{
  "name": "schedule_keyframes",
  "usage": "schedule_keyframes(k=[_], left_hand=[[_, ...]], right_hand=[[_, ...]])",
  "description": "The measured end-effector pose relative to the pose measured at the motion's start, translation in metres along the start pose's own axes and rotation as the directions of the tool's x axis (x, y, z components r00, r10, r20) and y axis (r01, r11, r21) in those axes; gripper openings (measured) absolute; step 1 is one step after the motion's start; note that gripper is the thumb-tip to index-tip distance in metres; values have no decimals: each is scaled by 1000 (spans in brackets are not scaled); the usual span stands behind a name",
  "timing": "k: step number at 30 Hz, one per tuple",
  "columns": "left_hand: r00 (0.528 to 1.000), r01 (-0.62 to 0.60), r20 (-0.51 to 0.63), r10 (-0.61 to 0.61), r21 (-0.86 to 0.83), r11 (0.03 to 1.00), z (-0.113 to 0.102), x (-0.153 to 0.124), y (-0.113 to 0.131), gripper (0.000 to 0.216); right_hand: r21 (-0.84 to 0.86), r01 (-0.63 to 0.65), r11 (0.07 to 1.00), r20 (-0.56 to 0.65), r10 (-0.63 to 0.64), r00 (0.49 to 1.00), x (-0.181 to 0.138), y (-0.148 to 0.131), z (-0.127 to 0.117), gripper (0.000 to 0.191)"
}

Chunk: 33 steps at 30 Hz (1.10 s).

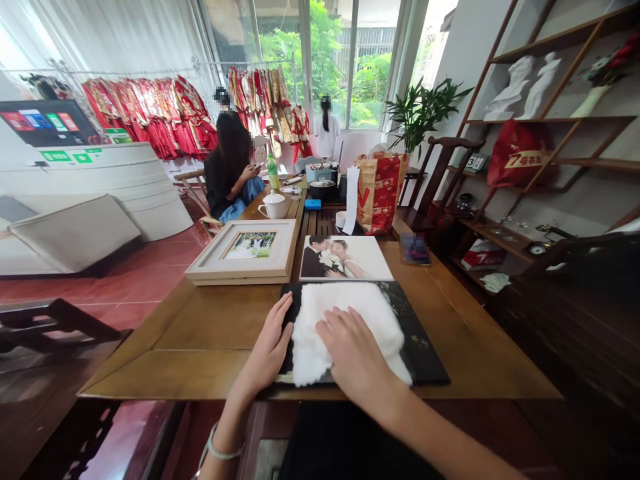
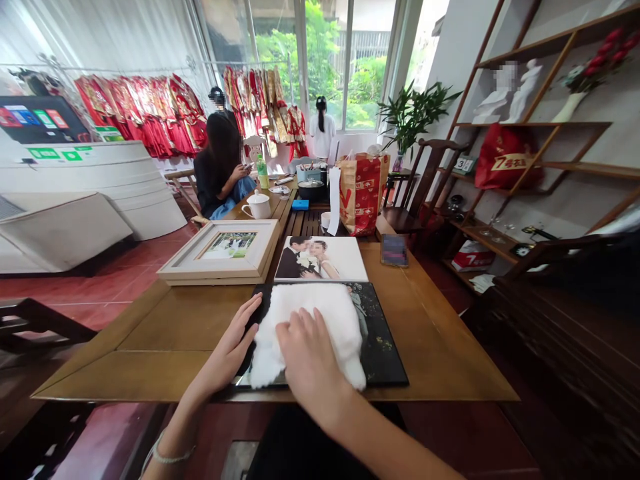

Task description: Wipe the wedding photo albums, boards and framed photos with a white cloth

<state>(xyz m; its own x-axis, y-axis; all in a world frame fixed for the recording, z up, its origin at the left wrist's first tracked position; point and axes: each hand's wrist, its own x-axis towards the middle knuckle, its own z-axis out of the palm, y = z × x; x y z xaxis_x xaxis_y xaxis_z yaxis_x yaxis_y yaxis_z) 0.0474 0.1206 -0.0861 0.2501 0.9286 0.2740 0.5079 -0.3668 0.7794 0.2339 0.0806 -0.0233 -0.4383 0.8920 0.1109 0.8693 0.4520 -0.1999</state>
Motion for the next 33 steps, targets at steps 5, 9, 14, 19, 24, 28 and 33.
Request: schedule_keyframes(k=[5,9,14,19,24,28,33], left_hand=[[1000,-16,-25,16,0,1000,1,1,-2,44],[999,-54,-2,54,25,998,1,0,-5,45],[997,-72,27,71,34,997,-2,0,-6,45],[995,-92,34,91,32,995,-3,0,-6,44],[996,-87,19,86,45,995,-1,0,-7,44],[994,-111,2,111,50,993,0,0,-7,43],[996,-93,4,93,58,994,-2,0,-7,43]], right_hand=[[86,115,990,125,-126,984,-58,-14,4,52],[137,11,990,71,-21,997,-50,7,-2,47],[9,-206,978,57,205,977,10,50,-6,68],[-1,-179,984,65,178,982,37,53,0,86],[57,83,995,76,-87,993,-15,19,14,94],[186,249,951,151,-278,949,-64,8,15,105],[143,139,980,280,-175,944,-60,26,-8,112]])
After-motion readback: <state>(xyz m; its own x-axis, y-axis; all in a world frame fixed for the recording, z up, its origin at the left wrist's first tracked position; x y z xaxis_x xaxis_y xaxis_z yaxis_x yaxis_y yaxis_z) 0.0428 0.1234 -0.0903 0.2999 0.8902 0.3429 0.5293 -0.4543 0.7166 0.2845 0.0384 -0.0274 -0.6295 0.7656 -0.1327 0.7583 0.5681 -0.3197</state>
